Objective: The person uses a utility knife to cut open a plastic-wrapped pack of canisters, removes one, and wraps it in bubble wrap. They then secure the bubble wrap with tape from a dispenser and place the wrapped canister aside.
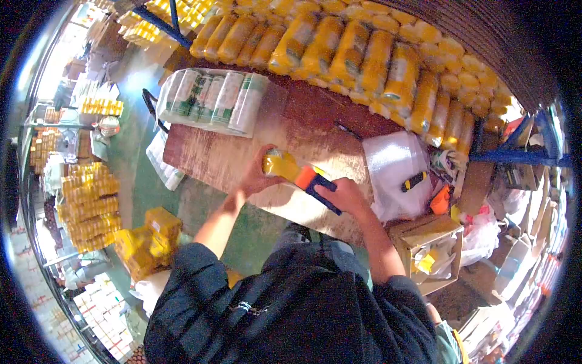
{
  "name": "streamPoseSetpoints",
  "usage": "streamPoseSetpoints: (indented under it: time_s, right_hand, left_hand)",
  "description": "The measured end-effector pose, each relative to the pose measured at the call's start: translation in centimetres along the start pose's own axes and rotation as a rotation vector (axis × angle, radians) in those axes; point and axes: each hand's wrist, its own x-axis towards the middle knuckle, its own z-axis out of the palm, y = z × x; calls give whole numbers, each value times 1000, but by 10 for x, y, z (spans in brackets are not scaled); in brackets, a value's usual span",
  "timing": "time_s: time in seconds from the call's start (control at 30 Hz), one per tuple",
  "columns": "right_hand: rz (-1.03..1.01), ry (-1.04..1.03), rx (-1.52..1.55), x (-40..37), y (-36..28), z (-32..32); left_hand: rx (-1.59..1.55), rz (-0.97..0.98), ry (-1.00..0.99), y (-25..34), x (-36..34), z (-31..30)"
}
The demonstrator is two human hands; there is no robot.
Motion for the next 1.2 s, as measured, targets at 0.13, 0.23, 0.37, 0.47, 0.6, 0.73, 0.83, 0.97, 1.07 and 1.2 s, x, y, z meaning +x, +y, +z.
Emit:
streamPoseSetpoints:
  time_s: [0.13, 0.23, 0.37, 0.47, 0.6, 0.73, 0.83, 0.97, 1.07, 1.2]
  right_hand:
    - [60, 6, -226, 37, -27, 17]
    - [76, 14, -375, 67, -21, 41]
    - [88, -5, -418, 91, -32, 69]
    - [104, -47, -445, 93, -55, 69]
    - [155, -21, -461, 80, -54, 52]
    - [148, -66, -431, 75, -28, 42]
    - [142, -26, -361, 68, -26, 43]
    - [242, -119, -272, 60, 11, 31]
    - [187, -59, -452, 58, 18, 35]
    - [269, -84, -373, 40, 30, 21]
  left_hand:
    - [-366, -165, -17, -52, -3, 22]
    - [-534, -299, -50, -116, -3, 33]
    - [186, 48, -44, -171, -6, 26]
    - [500, 130, -114, -167, -9, 14]
    - [602, 139, -129, -160, -15, 11]
    - [706, 128, -161, -143, -12, 21]
    - [877, 192, -244, -123, -14, 33]
    - [793, 129, -245, -99, -10, 31]
    - [798, 100, -278, -84, -1, 45]
    - [760, 200, -313, -79, 13, 67]
